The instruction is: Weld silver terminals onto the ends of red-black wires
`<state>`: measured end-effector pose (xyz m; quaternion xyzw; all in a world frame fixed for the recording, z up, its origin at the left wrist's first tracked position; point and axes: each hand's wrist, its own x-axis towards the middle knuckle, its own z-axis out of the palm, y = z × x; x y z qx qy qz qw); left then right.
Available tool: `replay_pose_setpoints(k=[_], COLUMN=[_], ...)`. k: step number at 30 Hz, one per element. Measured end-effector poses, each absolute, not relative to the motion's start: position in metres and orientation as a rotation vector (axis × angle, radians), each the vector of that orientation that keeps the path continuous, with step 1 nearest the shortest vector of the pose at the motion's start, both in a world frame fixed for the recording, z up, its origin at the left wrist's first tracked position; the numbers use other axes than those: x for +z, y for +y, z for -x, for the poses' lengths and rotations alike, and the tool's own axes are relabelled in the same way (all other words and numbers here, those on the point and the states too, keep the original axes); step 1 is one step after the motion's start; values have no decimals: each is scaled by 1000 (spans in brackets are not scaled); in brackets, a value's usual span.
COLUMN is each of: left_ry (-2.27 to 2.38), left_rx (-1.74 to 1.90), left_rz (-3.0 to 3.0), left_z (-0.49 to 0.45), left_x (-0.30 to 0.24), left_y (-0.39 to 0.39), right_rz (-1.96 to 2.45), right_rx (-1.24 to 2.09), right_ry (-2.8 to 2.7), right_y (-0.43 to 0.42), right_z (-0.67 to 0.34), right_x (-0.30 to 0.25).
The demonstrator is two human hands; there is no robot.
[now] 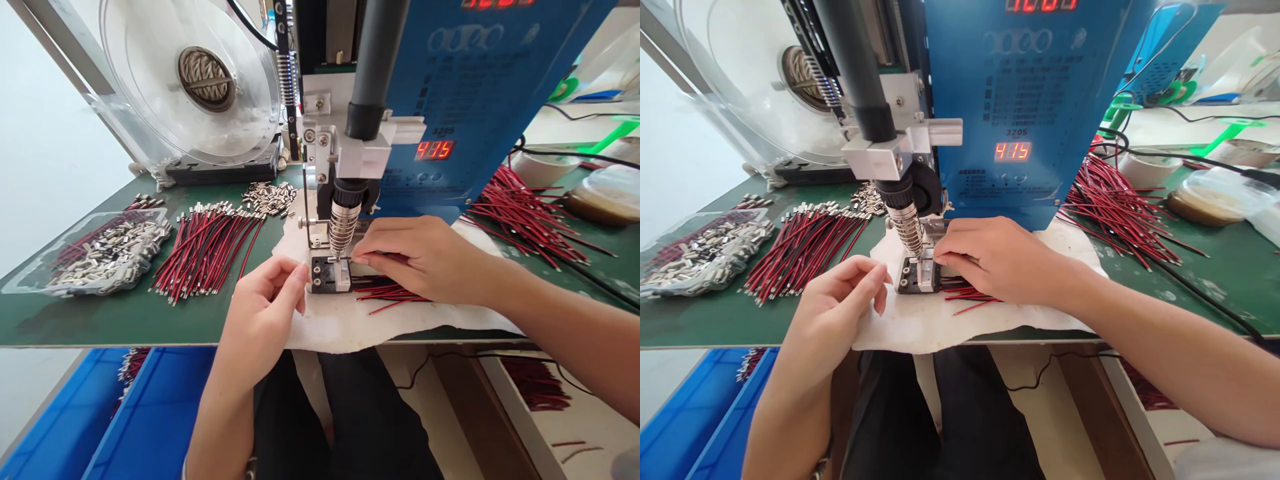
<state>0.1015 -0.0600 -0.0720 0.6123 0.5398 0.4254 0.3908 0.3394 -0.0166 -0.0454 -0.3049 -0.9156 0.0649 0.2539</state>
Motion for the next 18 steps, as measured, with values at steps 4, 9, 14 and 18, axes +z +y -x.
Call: replay_pose_setpoints(k=[4,9,14,18], left_ry=[1367,1362,1362,1363], left_rx=[1084,1083,1088,1084], left_rz=[-1549,-1556,-1559,-1565], left_z=[-102,-101,-101,-102], left_x=[-73,-74,-73,-73], left_y=[-60,-62,-60,-59], right_rz=[823,834,817,810], right_rx=[167,163,152,151], right_ry=[-2483,-2484,-2482,-2479], right_y=[-16,-16,-16,-16], right_z=[-339,-339,-340,-340], right_x=[-46,-47,-47,-46])
